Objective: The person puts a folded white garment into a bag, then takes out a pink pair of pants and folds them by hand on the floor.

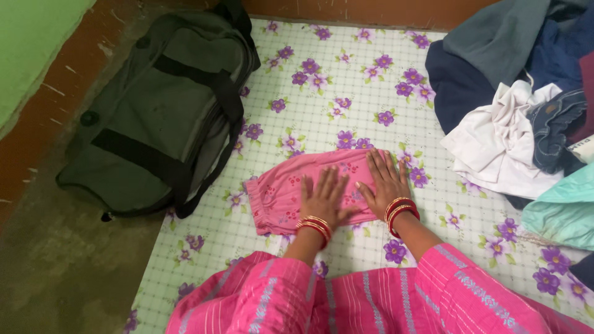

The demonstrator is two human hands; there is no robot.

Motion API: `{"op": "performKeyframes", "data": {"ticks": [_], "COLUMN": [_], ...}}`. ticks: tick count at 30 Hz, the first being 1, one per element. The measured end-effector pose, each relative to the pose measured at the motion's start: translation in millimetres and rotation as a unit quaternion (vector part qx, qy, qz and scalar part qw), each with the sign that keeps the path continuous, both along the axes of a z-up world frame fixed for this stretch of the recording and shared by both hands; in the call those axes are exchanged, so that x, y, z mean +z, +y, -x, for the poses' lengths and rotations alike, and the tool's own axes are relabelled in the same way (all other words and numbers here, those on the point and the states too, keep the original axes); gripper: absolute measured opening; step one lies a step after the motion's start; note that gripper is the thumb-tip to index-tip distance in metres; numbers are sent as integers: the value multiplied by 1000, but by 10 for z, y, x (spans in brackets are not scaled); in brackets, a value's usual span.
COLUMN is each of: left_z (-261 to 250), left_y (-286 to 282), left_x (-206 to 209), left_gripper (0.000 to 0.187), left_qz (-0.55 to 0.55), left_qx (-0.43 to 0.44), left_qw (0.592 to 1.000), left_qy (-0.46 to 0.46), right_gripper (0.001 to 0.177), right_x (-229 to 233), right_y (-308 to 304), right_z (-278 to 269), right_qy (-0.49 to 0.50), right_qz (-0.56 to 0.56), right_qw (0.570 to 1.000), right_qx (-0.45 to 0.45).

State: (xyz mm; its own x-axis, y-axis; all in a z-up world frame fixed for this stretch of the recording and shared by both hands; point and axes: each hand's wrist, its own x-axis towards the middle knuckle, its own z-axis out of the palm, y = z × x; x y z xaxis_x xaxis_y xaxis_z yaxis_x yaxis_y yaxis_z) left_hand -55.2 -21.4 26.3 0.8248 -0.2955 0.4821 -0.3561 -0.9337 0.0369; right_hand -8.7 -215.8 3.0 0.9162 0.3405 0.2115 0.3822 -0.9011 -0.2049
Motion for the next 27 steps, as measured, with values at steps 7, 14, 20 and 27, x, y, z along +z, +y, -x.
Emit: {"op": "performKeyframes", "data": {"ticks": [7,14,20,27], "left_z": [-247,-54,-140,-457], "left_y": [1133,1778,1679,566], "left_x": [232,-152,227,1042], "left_gripper": [78,73,40,40], "left_qz": [-9,435,444,360], "left_qx": [429,512,417,218], "left_qw": [876,610,675,865], "left_qy": [222,420,417,272], "right_gripper": [82,80,81,79], "right_x": [12,41,75,85], "right_y": [0,-10,2,4], "right_z": [-10,-9,-5,-2], "right_qy": [-4,-7,-8,8], "right_qz": [-5,5,2,-24], "right_qw": [1000,1000,1000,1000], "right_qx": [-6,-7,-10,-12]}}
